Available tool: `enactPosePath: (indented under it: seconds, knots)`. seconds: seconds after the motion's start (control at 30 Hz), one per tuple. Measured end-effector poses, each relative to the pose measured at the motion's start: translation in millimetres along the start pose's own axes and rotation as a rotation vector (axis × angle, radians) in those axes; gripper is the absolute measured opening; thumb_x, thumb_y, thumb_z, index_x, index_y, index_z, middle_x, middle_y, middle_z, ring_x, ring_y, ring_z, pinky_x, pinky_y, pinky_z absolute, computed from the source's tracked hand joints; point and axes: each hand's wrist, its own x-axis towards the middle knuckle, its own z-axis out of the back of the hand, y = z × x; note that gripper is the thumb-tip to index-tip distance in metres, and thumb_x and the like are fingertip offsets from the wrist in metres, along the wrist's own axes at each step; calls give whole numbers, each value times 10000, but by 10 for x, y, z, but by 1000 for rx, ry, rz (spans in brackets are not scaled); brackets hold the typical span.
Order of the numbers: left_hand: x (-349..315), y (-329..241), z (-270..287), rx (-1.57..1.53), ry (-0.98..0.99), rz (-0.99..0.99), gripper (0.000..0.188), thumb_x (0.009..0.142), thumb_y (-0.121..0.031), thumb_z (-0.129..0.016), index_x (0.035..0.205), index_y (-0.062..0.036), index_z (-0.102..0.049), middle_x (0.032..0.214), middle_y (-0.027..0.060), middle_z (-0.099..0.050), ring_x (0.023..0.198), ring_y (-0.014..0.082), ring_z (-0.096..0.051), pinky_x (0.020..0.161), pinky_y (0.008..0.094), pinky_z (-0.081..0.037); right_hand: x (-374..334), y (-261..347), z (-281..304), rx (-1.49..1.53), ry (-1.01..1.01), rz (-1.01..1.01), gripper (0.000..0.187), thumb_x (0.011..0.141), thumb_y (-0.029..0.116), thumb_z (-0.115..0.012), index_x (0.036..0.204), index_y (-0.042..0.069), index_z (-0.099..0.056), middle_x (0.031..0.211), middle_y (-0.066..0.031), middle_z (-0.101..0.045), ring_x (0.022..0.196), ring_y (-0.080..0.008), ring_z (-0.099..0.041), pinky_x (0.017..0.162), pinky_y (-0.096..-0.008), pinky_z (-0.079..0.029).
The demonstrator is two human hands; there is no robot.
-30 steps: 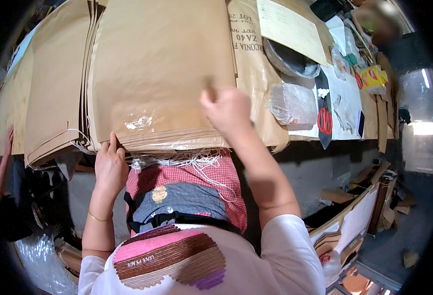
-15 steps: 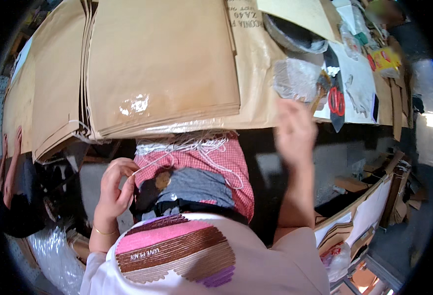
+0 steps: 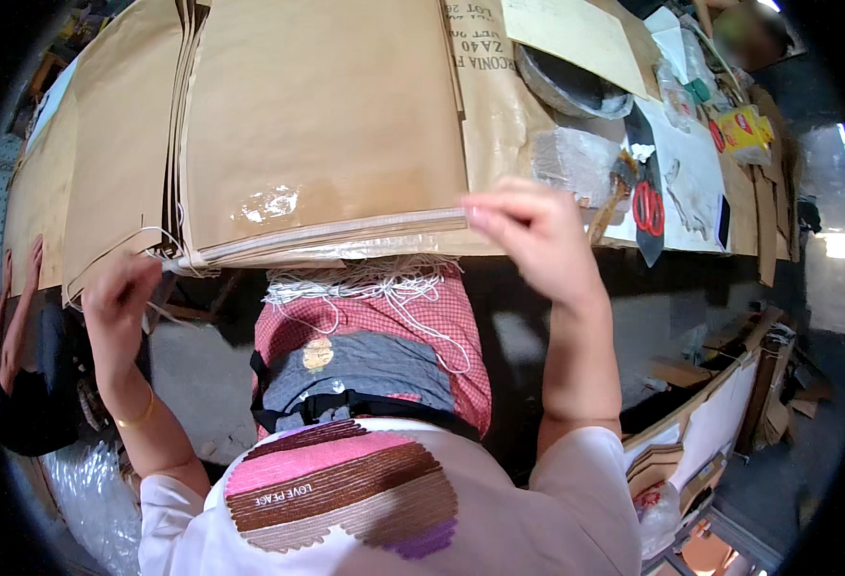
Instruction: The person assembles flat cardboard pieces by applying glue to the edges with a brush and attaching white strings to secure them. The person repeats this process for multiple cardboard pieces, stacking them as they are completed.
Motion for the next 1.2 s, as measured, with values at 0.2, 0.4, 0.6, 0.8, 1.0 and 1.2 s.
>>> enactPosePath:
  seconds: [0.2,0.4,0.6,0.8,1.0,1.2]
  knots:
    - [305,975,-834,-150,84,224,59,796,-3,-677,848,25,-680,743,111,-640,658,158,-593,624,258,-464,609,-948,-226,327,-19,-330,80,811,52,-673,853,-15,-658,718,-26,-621,671,-91,-568,592,-234,-470]
    - [242,995,-1031,22,-9,198,61,758,-22,-689,812,6,-685,729,112,-604,664,228,-607,622,311,-479,513,-1292,-326,19,-193,-239,68,779,40,-687,802,31,-623,704,12,-538,655,-79,-545,566,-220,-444]
    - [266,733,-1031,512,-164,-45,153,699,-56,-722,826,-36,-640,889,86,-587,868,276,-560,764,382,-444,505,-985,-389,384,-62,-366,222,798,-21,-671,736,86,-487,656,59,-451,580,-38,-471,498,-178,-359]
    - [112,901,-1099,584,1,-228,228,710,40,-606,926,-32,-609,939,108,-579,911,284,-569,776,376,-458,509,-1037,-478,338,-30,-282,371,708,44,-749,656,97,-386,624,49,-437,598,-75,-416,514,-241,-335]
    - [85,860,-1146,207,40,-229,399,698,117,-544,1062,-30,-618,998,118,-591,918,312,-556,787,396,-478,549,-1016,-782,-428,-613,60,359,615,208,-848,723,39,-549,718,-74,-565,693,-248,-565,623,-353,-472]
    - [224,758,-908,82,285,-116,408,695,19,-670,1101,-12,-634,1057,122,-587,1017,317,-529,888,377,-459,536,-950,-717,-505,-135,533,110,740,29,-707,843,11,-674,863,-83,-653,803,-234,-634,705,-310,-513]
